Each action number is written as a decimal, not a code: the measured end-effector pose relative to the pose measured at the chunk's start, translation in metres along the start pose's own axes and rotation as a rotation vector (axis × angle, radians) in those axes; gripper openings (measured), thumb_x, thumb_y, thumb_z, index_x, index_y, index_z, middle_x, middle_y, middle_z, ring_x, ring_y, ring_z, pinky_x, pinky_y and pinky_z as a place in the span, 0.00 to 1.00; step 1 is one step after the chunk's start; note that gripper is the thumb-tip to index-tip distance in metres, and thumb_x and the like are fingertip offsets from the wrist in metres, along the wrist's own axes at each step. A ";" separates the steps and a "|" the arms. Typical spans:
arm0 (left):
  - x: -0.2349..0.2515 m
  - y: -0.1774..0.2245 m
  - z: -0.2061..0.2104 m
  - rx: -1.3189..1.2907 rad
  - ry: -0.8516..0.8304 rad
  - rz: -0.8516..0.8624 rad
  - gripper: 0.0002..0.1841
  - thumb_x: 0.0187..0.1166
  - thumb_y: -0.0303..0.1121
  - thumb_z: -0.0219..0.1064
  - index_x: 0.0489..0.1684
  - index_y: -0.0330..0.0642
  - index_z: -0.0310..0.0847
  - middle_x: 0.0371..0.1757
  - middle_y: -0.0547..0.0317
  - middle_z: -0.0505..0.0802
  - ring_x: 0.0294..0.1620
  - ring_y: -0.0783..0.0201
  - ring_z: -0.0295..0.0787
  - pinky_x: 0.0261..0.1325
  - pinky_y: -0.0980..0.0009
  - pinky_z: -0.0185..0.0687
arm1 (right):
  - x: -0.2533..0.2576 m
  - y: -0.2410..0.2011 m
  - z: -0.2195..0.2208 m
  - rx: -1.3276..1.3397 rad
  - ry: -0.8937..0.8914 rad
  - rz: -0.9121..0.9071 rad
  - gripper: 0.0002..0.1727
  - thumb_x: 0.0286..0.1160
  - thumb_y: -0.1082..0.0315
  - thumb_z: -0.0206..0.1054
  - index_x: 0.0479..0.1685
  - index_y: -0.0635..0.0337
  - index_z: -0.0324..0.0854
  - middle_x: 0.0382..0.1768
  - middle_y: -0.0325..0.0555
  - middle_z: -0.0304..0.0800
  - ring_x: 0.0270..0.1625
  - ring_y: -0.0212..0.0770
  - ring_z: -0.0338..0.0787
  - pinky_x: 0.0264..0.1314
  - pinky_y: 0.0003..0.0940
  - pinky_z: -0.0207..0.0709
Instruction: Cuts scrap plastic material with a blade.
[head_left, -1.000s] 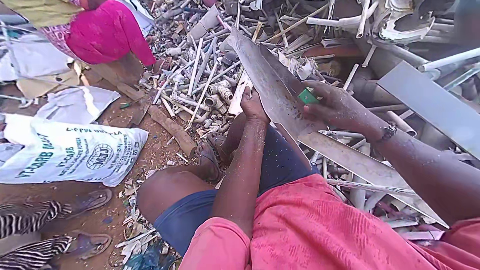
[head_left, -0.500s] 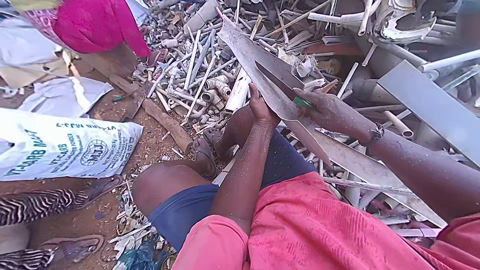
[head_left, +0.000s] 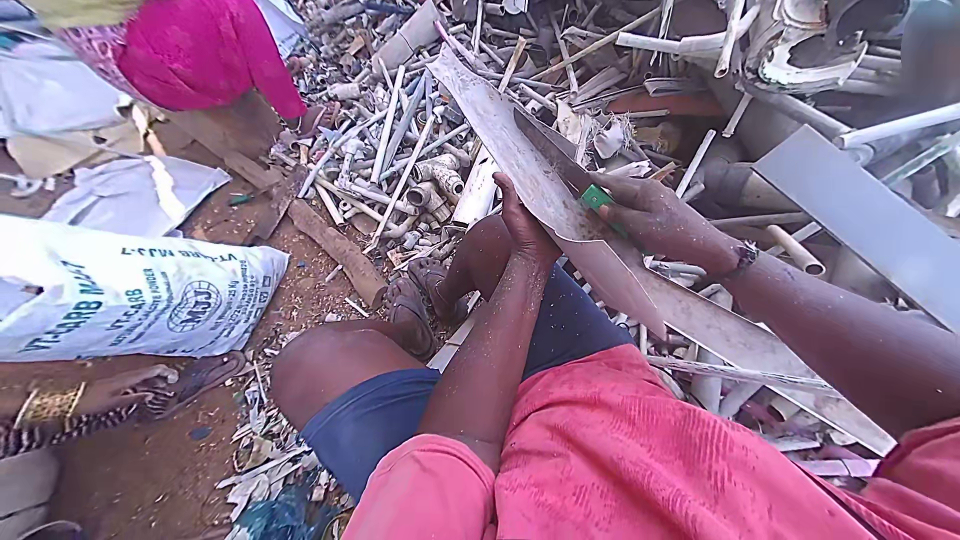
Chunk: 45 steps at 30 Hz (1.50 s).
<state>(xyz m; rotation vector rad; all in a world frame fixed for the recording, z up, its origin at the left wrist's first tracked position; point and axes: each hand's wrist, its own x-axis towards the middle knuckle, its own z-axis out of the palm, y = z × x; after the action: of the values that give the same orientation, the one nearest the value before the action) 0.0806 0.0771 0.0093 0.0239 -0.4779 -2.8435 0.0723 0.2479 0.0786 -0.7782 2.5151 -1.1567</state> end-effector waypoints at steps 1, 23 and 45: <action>0.000 0.001 0.000 -0.010 -0.004 -0.002 0.37 0.87 0.69 0.32 0.76 0.53 0.71 0.65 0.57 0.89 0.69 0.61 0.86 0.70 0.53 0.83 | -0.001 0.000 -0.002 -0.105 0.010 -0.027 0.27 0.90 0.65 0.55 0.88 0.54 0.68 0.58 0.45 0.91 0.47 0.32 0.91 0.54 0.34 0.85; 0.009 0.004 -0.013 0.084 0.105 0.066 0.36 0.91 0.63 0.31 0.82 0.49 0.65 0.73 0.52 0.85 0.75 0.57 0.81 0.77 0.49 0.77 | -0.032 0.023 -0.003 -0.654 -0.022 -0.075 0.27 0.88 0.65 0.55 0.86 0.41 0.73 0.32 0.53 0.91 0.35 0.58 0.92 0.38 0.60 0.81; 0.011 -0.001 -0.019 0.181 0.015 -0.015 0.27 0.93 0.54 0.45 0.78 0.45 0.66 0.62 0.45 0.87 0.61 0.50 0.88 0.65 0.45 0.84 | -0.011 0.010 -0.001 -0.773 0.035 0.041 0.30 0.87 0.68 0.55 0.88 0.37 0.69 0.40 0.62 0.86 0.42 0.65 0.89 0.42 0.62 0.80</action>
<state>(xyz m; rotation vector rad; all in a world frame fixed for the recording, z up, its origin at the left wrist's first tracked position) 0.0706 0.0696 -0.0087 0.0823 -0.7336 -2.8031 0.0770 0.2601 0.0718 -0.8537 2.9895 -0.1388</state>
